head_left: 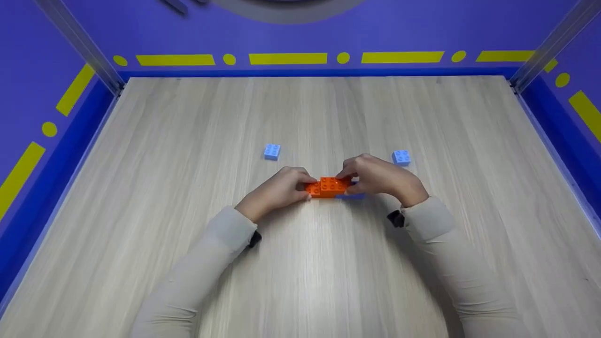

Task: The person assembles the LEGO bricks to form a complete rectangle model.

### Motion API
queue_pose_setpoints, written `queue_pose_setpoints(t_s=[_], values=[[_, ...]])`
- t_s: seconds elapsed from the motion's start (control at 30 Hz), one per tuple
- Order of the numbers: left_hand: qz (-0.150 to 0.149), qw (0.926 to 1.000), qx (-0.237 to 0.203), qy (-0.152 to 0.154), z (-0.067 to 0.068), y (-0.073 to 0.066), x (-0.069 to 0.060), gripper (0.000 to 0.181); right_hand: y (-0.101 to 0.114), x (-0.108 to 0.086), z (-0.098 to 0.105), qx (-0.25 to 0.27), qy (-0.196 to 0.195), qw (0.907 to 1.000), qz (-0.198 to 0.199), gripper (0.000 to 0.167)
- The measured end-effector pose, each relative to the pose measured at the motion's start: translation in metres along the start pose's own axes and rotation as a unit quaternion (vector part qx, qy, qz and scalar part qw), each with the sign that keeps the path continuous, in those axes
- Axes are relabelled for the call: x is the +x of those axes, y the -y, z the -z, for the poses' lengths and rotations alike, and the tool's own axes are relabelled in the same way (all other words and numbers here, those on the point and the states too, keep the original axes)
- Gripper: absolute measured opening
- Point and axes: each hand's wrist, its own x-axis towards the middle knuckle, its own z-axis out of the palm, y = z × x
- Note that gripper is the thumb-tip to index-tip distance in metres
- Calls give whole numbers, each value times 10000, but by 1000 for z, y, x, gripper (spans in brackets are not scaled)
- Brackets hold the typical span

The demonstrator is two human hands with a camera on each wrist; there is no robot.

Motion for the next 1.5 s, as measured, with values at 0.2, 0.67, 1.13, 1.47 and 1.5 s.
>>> queue_pose_setpoints(t_s=[0.2, 0.67, 1.13, 1.47, 1.5], values=[[42, 10000, -6, -1, 0, -1, -1, 38, -1, 0, -2, 8, -38, 10000, -38, 31], [99, 9999, -40, 85, -1, -1, 1, 38, -13, -6, -6, 343, -78, 9994, -27, 32], [-37, 9996, 215, 180, -1, -3, 0, 37, -17, -7, -8, 506, -98, 9986, -83, 34], [-27, 9993, 310, 226, 3, -2, -2, 38, -19, -6, -9, 620, -174, 9979, -13, 32], [-18, 9992, 323, 240, 3, -2, -2, 38, -19, -6, -9, 626, -176, 9979, -16, 32]])
